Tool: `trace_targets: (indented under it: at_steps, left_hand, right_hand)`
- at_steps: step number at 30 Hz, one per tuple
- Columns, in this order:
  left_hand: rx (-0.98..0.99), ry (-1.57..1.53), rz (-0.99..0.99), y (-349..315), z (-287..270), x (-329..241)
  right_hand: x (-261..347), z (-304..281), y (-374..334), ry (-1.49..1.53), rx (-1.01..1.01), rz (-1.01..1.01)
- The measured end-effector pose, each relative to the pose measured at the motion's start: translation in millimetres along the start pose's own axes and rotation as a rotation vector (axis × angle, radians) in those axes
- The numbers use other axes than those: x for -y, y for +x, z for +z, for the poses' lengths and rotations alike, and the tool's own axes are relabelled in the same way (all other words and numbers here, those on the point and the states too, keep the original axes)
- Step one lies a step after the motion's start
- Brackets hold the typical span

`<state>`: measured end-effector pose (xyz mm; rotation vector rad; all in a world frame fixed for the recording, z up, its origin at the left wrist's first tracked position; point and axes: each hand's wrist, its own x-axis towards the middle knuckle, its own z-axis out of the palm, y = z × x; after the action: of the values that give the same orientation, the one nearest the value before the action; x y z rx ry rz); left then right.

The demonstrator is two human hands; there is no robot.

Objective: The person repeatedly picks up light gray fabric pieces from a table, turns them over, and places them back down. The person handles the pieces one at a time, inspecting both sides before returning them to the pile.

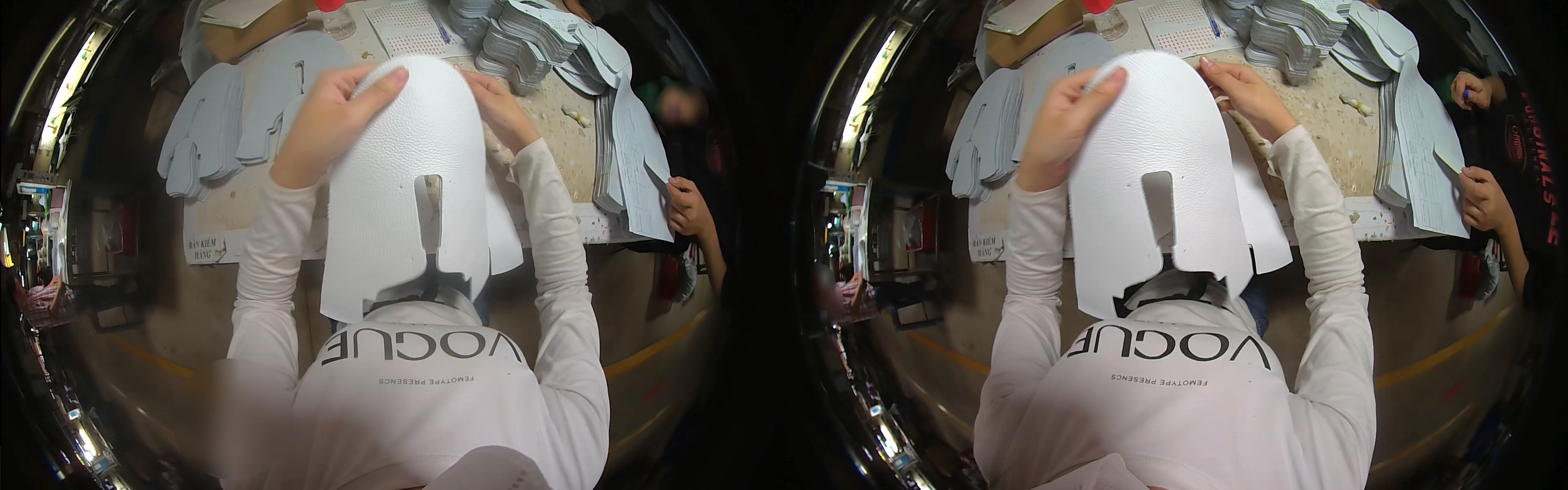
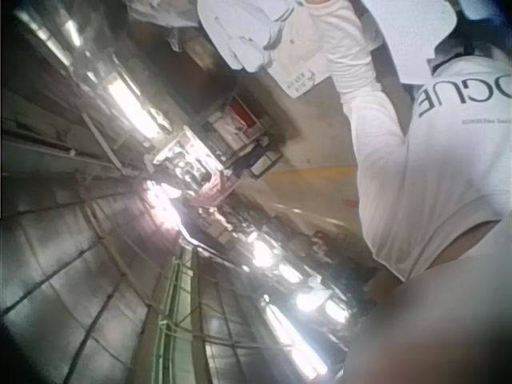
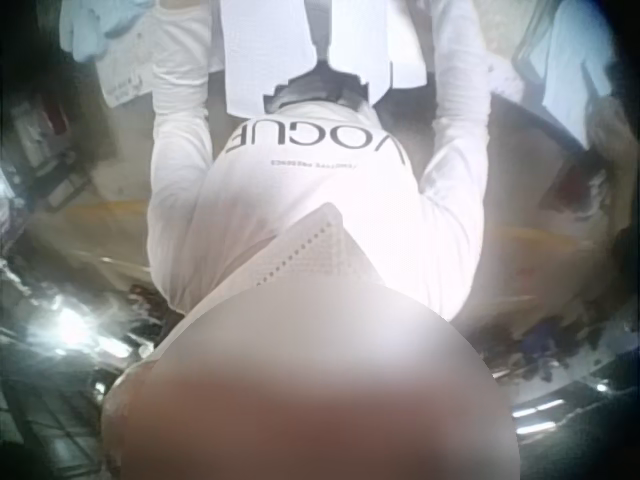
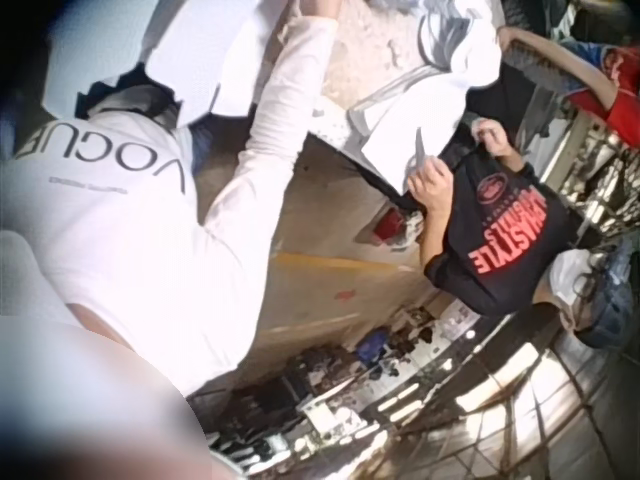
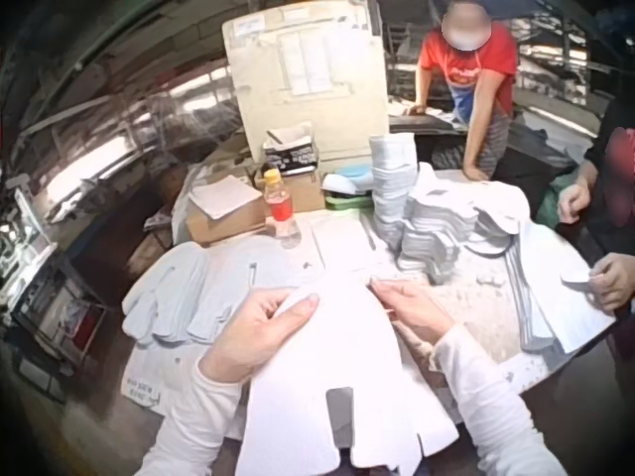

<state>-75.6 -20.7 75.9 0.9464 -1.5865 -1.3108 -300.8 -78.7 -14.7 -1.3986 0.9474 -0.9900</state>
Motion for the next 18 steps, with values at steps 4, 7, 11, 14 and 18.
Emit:
trace_targets:
  at_steps: [4,7,11,14,18]
  left_hand:
    - [0.008,-0.008,-0.262,19.3,-4.1,67.3]
    - [-0.068,0.005,-0.276,16.6,-4.8,90.1]
    - [-0.107,-0.294,-0.28,8.9,0.5,94.2]
    - [-0.086,-0.495,-0.325,5.6,2.4,89.8]
    - [-0.089,-0.518,-0.342,2.9,1.6,86.1]
  right_hand:
    - [-9.8,16.1,-0.2,0.05,-0.015,0.099]
    - [-13.8,24.2,-6.6,-0.093,0.043,-0.048]
    - [-10.3,45.5,-13.9,0.168,0.014,-0.075]
    - [-3.8,50.4,-21.4,0.371,0.018,0.066]
    - [-0.4,49.6,-25.1,0.444,0.029,0.163]
